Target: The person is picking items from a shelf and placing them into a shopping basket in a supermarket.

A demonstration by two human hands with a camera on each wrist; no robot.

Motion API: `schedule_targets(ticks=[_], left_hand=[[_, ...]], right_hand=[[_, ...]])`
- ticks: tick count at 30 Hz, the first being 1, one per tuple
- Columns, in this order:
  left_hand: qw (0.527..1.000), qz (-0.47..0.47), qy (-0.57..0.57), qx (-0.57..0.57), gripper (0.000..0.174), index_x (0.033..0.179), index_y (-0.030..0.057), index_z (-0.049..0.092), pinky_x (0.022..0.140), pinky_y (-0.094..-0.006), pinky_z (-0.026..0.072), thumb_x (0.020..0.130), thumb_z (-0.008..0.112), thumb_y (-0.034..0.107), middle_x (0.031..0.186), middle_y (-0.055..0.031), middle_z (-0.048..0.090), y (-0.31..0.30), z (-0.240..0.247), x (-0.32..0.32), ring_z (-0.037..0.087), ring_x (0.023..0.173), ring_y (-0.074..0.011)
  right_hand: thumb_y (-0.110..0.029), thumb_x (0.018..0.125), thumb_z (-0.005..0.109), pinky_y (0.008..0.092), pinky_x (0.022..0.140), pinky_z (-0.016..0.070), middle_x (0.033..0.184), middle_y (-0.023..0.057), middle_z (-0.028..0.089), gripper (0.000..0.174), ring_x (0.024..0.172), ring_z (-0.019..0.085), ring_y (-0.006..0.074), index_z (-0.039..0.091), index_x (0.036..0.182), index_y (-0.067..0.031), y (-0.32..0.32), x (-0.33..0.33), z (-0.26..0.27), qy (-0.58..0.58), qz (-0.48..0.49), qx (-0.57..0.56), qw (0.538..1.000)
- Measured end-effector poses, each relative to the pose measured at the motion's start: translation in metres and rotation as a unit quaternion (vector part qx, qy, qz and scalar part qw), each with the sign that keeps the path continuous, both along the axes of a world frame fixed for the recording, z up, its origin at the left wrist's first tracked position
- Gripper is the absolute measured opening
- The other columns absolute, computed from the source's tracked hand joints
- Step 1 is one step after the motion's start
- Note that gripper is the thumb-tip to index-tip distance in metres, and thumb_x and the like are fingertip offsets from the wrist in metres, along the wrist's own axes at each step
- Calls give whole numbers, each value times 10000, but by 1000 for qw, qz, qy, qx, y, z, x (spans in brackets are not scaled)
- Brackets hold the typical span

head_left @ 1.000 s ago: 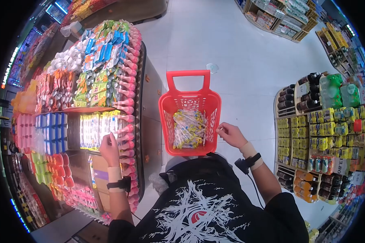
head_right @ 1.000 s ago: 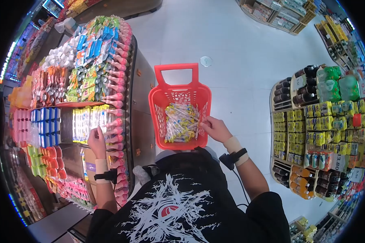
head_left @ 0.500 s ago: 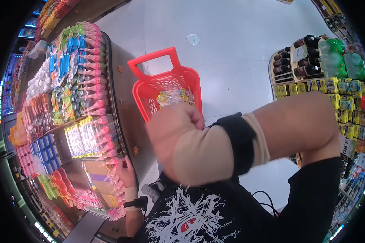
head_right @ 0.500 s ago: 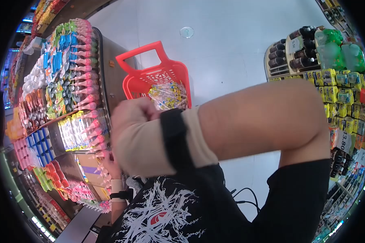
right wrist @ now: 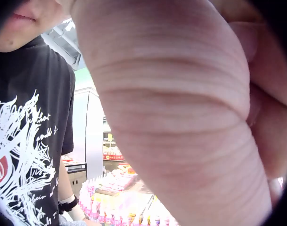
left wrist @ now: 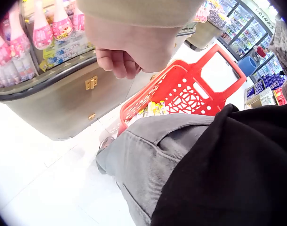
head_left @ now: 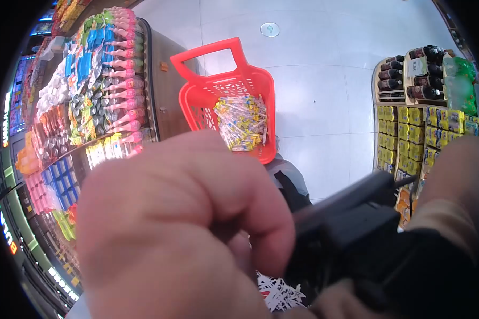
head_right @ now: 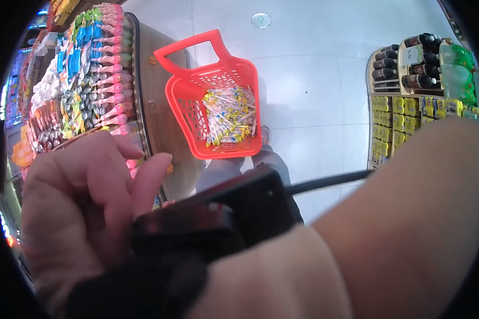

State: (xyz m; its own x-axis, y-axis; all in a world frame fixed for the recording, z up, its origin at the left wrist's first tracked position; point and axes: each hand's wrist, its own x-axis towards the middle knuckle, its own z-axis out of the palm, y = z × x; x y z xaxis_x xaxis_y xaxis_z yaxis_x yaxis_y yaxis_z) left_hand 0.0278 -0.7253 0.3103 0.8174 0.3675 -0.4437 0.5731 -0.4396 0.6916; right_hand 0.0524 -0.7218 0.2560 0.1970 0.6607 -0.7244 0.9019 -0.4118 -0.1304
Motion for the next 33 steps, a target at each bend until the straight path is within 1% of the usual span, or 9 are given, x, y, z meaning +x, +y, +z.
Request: schedule_targets(ticks=[5, 8, 15, 20, 23, 25, 28, 30, 33], left_hand=[[966, -230, -46, 111, 337, 857, 14, 514, 795, -298, 536, 696, 689, -225, 637, -9, 457, 11, -7, 7, 499, 607, -93], [929, -275, -188, 160, 301, 844, 37, 526, 787, -316, 528, 716, 701, -173, 645, -28, 475, 16, -16, -3, 509, 606, -126], [958, -143, -39, 246, 90, 921, 38, 612, 691, -411, 532, 847, 662, 42, 747, -158, 599, 237, -287, -166, 609, 674, -303], [960, -111, 4, 258, 166, 976, 38, 673, 623, -479, 534, 940, 634, 196, 819, -250, 687, 300, -378, -228, 679, 723, -430], [943, -124, -137, 278, 45, 858, 5, 625, 677, -280, 498, 881, 662, 16, 673, -60, 589, 306, -395, -224, 560, 617, -121], [983, -45, 49, 173, 147, 922, -18, 654, 591, -282, 473, 947, 630, 125, 673, -70, 622, 306, -397, -216, 571, 601, -101], [984, -44, 17, 170, 171, 875, -22, 654, 577, -276, 472, 940, 649, 136, 645, -69, 619, 295, -407, -200, 580, 591, -104], [988, -42, 18, 150, 162, 878, -23, 655, 596, -300, 497, 934, 640, 128, 669, -109, 641, 295, -418, -192, 615, 594, -152], [993, -45, 4, 106, 159, 903, -25, 653, 587, -254, 471, 947, 644, 128, 663, -46, 628, 289, -430, -168, 579, 615, -77]], right_hand=[[-354, 695, 812, 331, 490, 467, 946, -7, 719, 370, 745, 687, 162, 753, 997, -150, -4, 3, -1, 3, 6, 12, 1000], [-350, 703, 806, 335, 496, 472, 941, -9, 719, 363, 746, 688, 162, 753, 1001, -149, -4, 7, -4, 2, 13, 22, 1000], [-341, 723, 792, 344, 509, 483, 930, -12, 720, 348, 750, 691, 163, 753, 1009, -147, -5, 19, -15, 10, -4, 35, 999], [-334, 737, 782, 351, 519, 492, 923, -15, 720, 337, 752, 694, 164, 753, 1015, -145, -24, 37, -54, 22, -48, 31, 998], [-330, 745, 776, 355, 524, 496, 918, -17, 721, 331, 754, 695, 164, 753, 1018, -144, -34, 47, -89, 19, -86, 41, 995], [-327, 751, 772, 358, 528, 500, 915, -18, 721, 327, 755, 696, 164, 752, 1020, -143, -37, 50, -120, 14, -115, 54, 992], [-268, 750, 775, 383, 529, 521, 883, -7, 722, 319, 761, 706, 175, 754, 1037, -131, -39, 51, -176, -33, -170, 84, 981], [-141, 797, 636, 401, 597, 536, 740, 94, 673, 79, 733, 697, 296, 674, 817, -75, -41, 49, -235, -43, -185, 165, 968], [-139, 844, 595, 414, 562, 530, 758, 105, 683, 94, 696, 691, 304, 639, 881, -65, -39, 50, -305, -47, -229, 258, 937]])
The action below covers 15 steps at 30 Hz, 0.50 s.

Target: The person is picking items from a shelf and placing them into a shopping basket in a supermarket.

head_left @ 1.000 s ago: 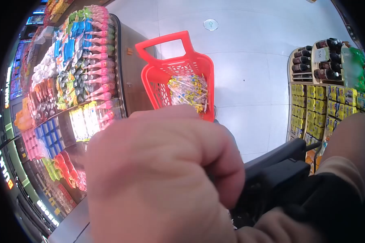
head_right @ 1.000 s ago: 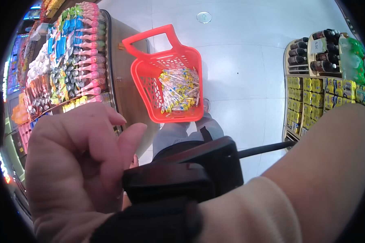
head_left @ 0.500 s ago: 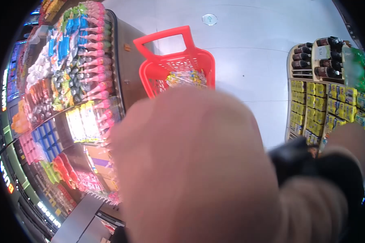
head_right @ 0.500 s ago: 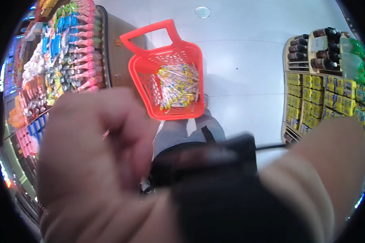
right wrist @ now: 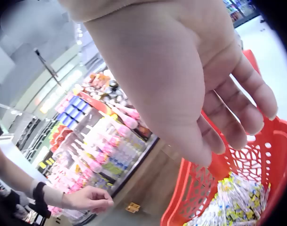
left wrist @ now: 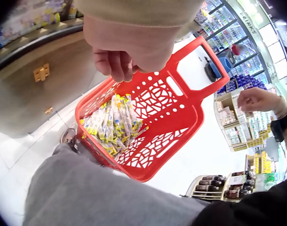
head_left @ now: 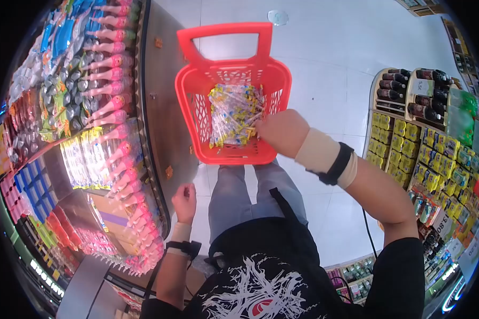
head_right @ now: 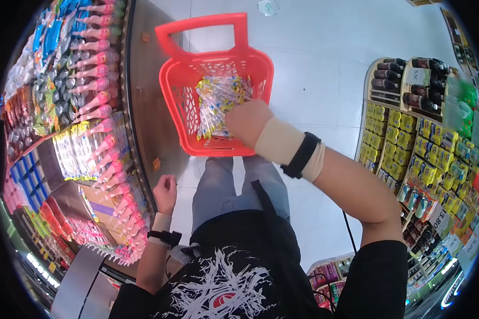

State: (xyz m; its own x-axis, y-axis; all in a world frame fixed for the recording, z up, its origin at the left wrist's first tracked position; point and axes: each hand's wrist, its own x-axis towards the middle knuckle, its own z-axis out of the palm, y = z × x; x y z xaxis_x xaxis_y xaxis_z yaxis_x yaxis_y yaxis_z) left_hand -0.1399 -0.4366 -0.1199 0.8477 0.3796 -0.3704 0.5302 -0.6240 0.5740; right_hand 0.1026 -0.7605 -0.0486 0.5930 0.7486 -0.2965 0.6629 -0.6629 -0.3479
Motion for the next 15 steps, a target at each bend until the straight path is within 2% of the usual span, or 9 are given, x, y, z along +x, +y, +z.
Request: schedule_targets(ticks=[3, 7, 8, 15], left_hand=[[999, -3, 7, -31, 152, 918, -25, 652, 592, -251, 474, 949, 640, 123, 684, -47, 644, -7, -17, 27, 592, 629, -70], [998, -7, -3, -64, 145, 930, -18, 660, 594, -257, 485, 948, 645, 125, 692, -37, 653, -3, -75, 46, 601, 626, -71], [998, -2, -13, -64, 155, 932, -4, 665, 571, -295, 497, 929, 664, 150, 705, -86, 656, -2, -95, 48, 611, 585, -138], [997, -38, 18, -68, 156, 935, -4, 658, 592, -325, 506, 932, 654, 152, 722, -114, 667, -1, -191, 79, 649, 608, -180]], right_hand=[[-155, 873, 575, 429, 552, 528, 751, 115, 679, 109, 691, 691, 308, 616, 921, -67, 2, 4, -45, 19, -14, -30, 999], [-182, 885, 571, 466, 599, 543, 758, 125, 678, 155, 711, 690, 326, 624, 975, -67, 13, -2, -121, 86, -54, -89, 991], [-187, 885, 571, 471, 612, 545, 767, 129, 678, 167, 722, 689, 332, 624, 985, -64, 14, 1, -139, 96, -63, -93, 989], [-228, 898, 586, 492, 682, 547, 809, 162, 676, 205, 791, 679, 370, 624, 998, -53, 30, -12, -252, 164, -133, -74, 975]])
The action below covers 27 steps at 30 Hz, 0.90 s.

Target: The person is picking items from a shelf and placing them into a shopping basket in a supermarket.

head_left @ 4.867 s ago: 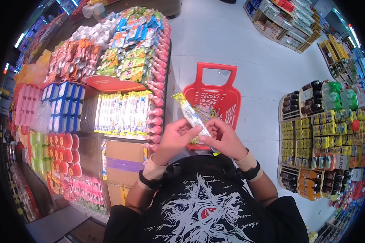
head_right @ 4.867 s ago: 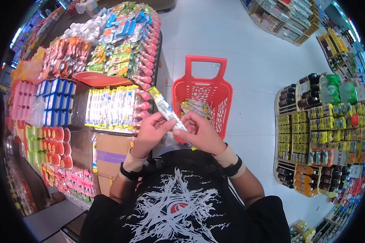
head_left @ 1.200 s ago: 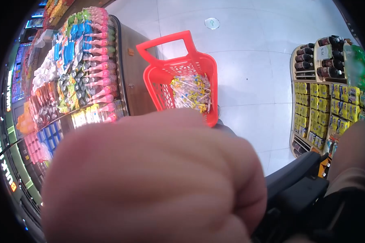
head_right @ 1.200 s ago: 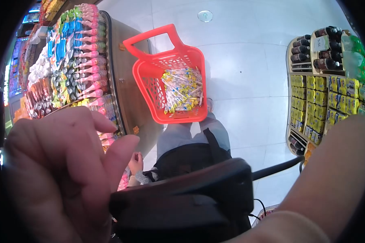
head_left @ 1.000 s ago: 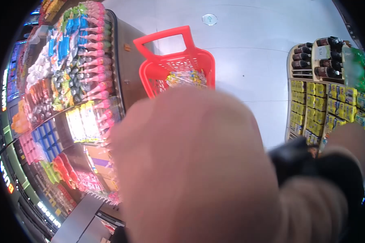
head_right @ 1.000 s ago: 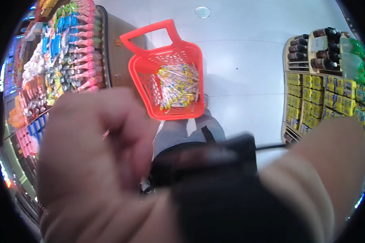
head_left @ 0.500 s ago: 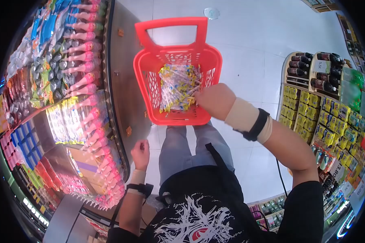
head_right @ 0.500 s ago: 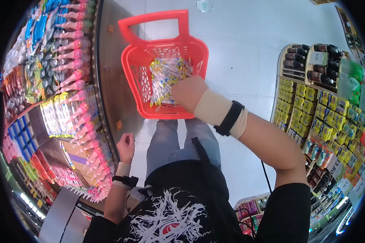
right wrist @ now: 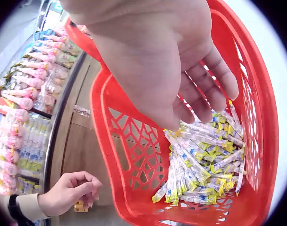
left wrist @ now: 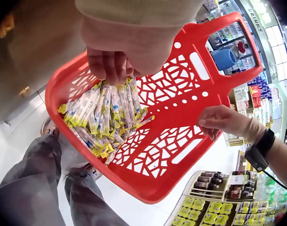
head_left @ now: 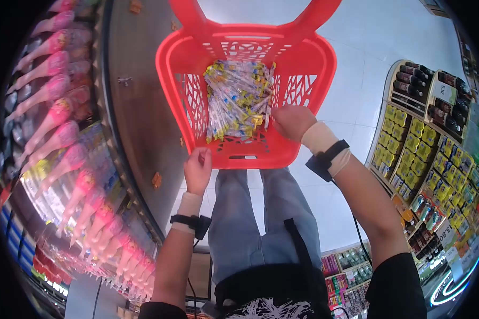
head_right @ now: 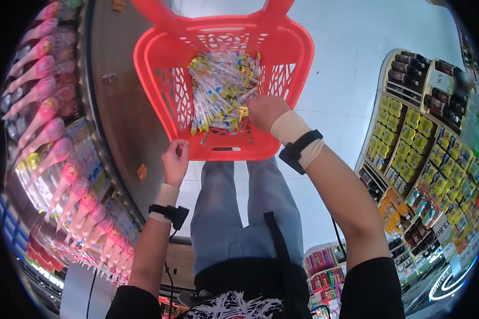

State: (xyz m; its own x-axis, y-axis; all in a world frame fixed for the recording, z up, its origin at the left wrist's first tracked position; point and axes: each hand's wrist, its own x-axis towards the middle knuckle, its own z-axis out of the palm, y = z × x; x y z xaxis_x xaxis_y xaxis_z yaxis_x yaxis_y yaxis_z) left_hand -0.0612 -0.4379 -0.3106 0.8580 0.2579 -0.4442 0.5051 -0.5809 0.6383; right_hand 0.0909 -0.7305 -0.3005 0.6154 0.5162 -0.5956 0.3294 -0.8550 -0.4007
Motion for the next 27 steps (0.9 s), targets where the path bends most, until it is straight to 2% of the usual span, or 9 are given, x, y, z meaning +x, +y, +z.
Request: schedule_targets(ticks=[8, 9, 10, 14, 17, 20, 23, 27], left_hand=[[999, 19, 31, 0, 197, 949, 2, 669, 648, -376, 527, 907, 663, 194, 758, -146, 691, 1, -110, 27, 695, 690, -290], [997, 16, 71, 15, 216, 945, 3, 672, 657, -395, 532, 897, 660, 213, 767, -160, 697, 2, -118, 34, 698, 705, -317], [999, 29, 42, -8, 202, 938, 9, 678, 651, -401, 530, 893, 654, 205, 758, -161, 696, 2, -130, 37, 695, 698, -316], [997, 27, 65, -14, 202, 925, 18, 680, 653, -405, 532, 880, 664, 214, 762, -153, 704, 8, -179, 48, 700, 705, -315], [997, 21, 76, 15, 225, 912, 20, 681, 682, -411, 539, 862, 683, 240, 778, -148, 712, 6, -195, 52, 705, 730, -317], [995, 2, 98, 34, 256, 902, 19, 682, 721, -415, 544, 840, 702, 266, 804, -148, 719, 6, -212, 56, 709, 769, -322], [993, 8, 118, 17, 274, 893, 17, 682, 748, -413, 545, 823, 713, 280, 828, -153, 724, 8, -247, 52, 710, 802, -328], [985, 43, 159, -48, 302, 927, 10, 694, 762, -410, 547, 816, 716, 290, 850, -159, 728, 4, -284, 63, 710, 798, -329]], right_hand=[[-250, 905, 622, 501, 714, 534, 818, 180, 683, 201, 804, 668, 394, 618, 957, -56, 13, 2, -107, 42, -87, 57, 994], [-251, 906, 620, 496, 723, 533, 827, 181, 686, 205, 808, 667, 396, 618, 955, -52, 13, 1, -121, 38, -97, 75, 992], [-253, 908, 618, 491, 733, 531, 835, 181, 690, 210, 811, 666, 398, 619, 954, -48, 13, -1, -135, 36, -107, 93, 989], [-255, 902, 627, 462, 756, 535, 853, 168, 698, 231, 828, 677, 380, 635, 973, -34, 22, -3, -174, 99, -192, 82, 973], [-276, 892, 593, 468, 813, 539, 896, 183, 705, 247, 886, 680, 389, 669, 967, -53, 27, -11, -210, 82, -234, 114, 962], [-286, 867, 617, 459, 814, 540, 896, 186, 710, 255, 895, 685, 382, 673, 951, -52, 33, -16, -235, 89, -307, 149, 936], [-301, 843, 642, 444, 816, 544, 911, 175, 719, 270, 895, 692, 366, 682, 950, -56, 42, -18, -254, 80, -375, 136, 914], [-306, 838, 648, 438, 838, 542, 952, 162, 725, 293, 925, 691, 357, 692, 994, -63, 50, -16, -282, 54, -379, 131, 914]])
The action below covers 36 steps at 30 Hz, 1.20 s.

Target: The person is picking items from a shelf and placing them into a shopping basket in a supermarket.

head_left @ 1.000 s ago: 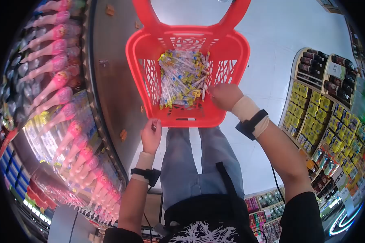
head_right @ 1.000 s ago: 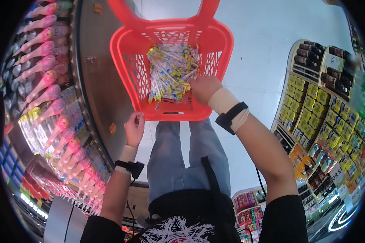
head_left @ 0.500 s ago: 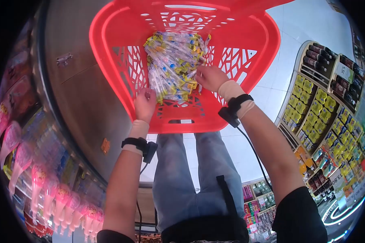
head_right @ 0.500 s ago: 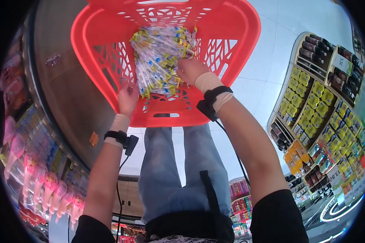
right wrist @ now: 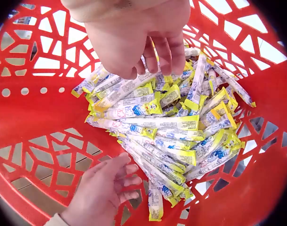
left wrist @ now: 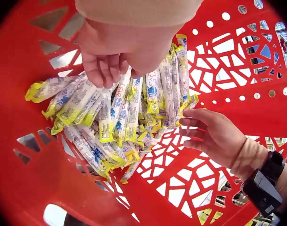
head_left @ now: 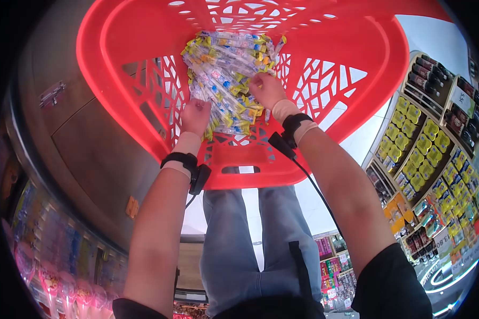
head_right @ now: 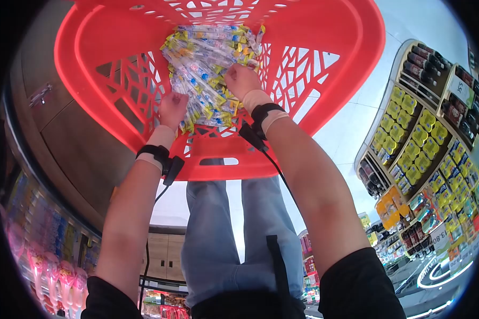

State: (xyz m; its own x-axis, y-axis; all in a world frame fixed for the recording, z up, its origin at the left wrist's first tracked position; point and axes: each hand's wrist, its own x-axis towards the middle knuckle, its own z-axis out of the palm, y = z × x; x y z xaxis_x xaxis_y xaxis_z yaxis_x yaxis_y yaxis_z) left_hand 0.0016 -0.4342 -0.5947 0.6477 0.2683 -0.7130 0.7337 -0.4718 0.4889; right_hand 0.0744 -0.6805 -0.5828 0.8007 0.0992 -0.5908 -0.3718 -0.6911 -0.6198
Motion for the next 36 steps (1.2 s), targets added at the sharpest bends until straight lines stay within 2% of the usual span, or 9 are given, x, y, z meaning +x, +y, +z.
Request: schedule_targets(ticks=[3, 4, 6, 11, 15, 20, 30, 33, 36], left_hand=[[1000, -13, -5, -22, 334, 983, 1, 705, 744, -386, 552, 816, 722, 290, 855, -164, 730, -13, -11, 18, 718, 779, -278], [993, 35, 41, -100, 360, 1039, -9, 707, 710, -344, 565, 847, 715, 295, 893, -147, 737, -17, -17, 25, 722, 774, -218], [979, 105, 76, -157, 362, 1062, -14, 701, 690, -319, 571, 876, 701, 297, 928, -122, 733, -31, -7, 36, 722, 794, -201], [935, 203, 127, -261, 410, 1180, -9, 661, 731, -311, 577, 926, 681, 312, 990, -82, 699, -48, -6, 52, 701, 944, -198], [929, 230, 123, -261, 343, 1030, -12, 653, 685, -298, 557, 934, 676, 317, 875, -58, 659, -46, -2, 53, 663, 821, -167], [918, 255, 117, -279, 319, 985, 13, 651, 647, -291, 526, 936, 675, 327, 835, -36, 634, -40, 6, 51, 632, 758, -151], [924, 259, 109, -261, 370, 1071, 17, 656, 632, -274, 517, 921, 703, 352, 905, -26, 649, -24, 28, 37, 649, 770, -144], [910, 290, 119, -273, 396, 1120, 18, 631, 634, -273, 527, 919, 710, 350, 914, -33, 661, -24, 42, 34, 660, 785, -137], [901, 293, 131, -293, 442, 1168, 0, 596, 645, -289, 541, 908, 728, 332, 909, -48, 670, -22, 44, 27, 669, 798, -136]], right_hand=[[-313, 845, 657, 427, 865, 536, 1004, 150, 725, 314, 966, 686, 343, 697, 1042, -72, 8, -4, -23, 10, 25, 0, 1000], [-317, 851, 665, 418, 874, 535, 1025, 141, 724, 323, 979, 685, 330, 697, 1066, -77, 13, -5, -27, 22, 37, -3, 999], [-335, 848, 688, 403, 893, 530, 1065, 136, 723, 375, 1000, 687, 310, 691, 1119, -76, 22, -7, -29, 43, 57, -4, 997], [-362, 822, 719, 389, 876, 528, 1061, 169, 719, 420, 1005, 694, 287, 682, 1095, -45, 43, -19, -38, 130, -20, 7, 991], [-345, 840, 703, 384, 786, 543, 929, 171, 725, 344, 909, 717, 260, 687, 983, -32, 57, -25, -37, 101, -13, -3, 995], [-268, 884, 656, 353, 649, 548, 784, 153, 716, 259, 695, 718, 202, 676, 907, -10, 66, -39, -34, 100, -34, 58, 993], [-209, 930, 668, 291, 579, 515, 735, 88, 684, 255, 620, 644, 128, 631, 862, 34, 62, -62, 56, 219, -142, 198, 945], [-211, 957, 643, 269, 586, 509, 749, 72, 673, 251, 643, 631, 108, 629, 893, 31, 49, -68, 85, 231, -100, 183, 950], [-245, 990, 610, 247, 589, 501, 753, 51, 656, 270, 657, 617, 96, 630, 940, 20, 38, -86, 98, 282, -160, 246, 913]])
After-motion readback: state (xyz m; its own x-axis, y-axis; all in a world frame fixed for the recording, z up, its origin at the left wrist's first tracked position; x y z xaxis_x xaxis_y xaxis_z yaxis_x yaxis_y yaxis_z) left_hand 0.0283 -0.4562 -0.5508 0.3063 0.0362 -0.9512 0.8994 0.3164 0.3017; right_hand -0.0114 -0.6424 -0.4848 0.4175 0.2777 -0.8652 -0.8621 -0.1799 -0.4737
